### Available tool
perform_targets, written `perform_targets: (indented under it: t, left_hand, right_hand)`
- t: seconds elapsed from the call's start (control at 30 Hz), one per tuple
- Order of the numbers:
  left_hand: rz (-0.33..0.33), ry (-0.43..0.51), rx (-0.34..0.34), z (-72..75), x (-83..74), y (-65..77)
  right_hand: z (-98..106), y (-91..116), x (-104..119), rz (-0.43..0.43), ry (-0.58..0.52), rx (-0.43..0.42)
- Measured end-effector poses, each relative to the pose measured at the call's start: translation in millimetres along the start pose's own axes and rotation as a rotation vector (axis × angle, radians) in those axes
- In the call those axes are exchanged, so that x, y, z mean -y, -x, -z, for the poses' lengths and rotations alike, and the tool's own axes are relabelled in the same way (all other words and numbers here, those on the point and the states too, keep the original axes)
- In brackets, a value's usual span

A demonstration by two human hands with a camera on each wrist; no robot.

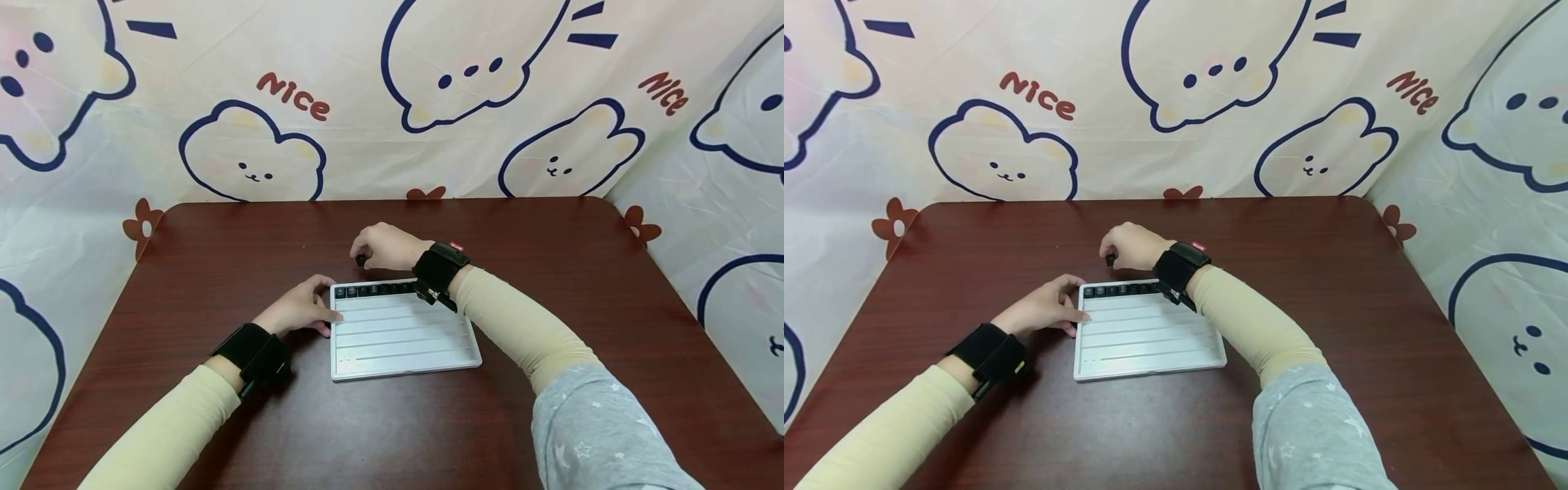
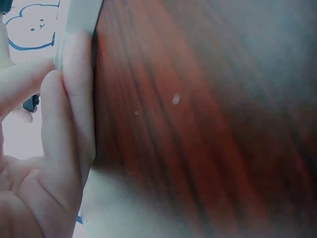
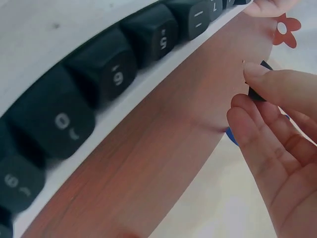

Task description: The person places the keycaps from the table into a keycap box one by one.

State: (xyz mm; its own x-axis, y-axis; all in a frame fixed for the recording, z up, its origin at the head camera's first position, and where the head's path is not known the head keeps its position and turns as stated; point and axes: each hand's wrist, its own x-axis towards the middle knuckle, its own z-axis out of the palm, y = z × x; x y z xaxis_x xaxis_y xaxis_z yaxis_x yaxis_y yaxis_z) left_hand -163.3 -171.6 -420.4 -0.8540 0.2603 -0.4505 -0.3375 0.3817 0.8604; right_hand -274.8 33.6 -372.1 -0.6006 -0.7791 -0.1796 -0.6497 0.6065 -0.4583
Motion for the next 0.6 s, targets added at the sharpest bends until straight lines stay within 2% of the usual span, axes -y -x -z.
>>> perform_targets:
  t: [0.6]
  left_hand:
    - [-0.012,0.009,0.002,-0.9,0.7,-1.4]
  right_hand:
    - [4,31,-19,0.070,-0.041,-0.045]
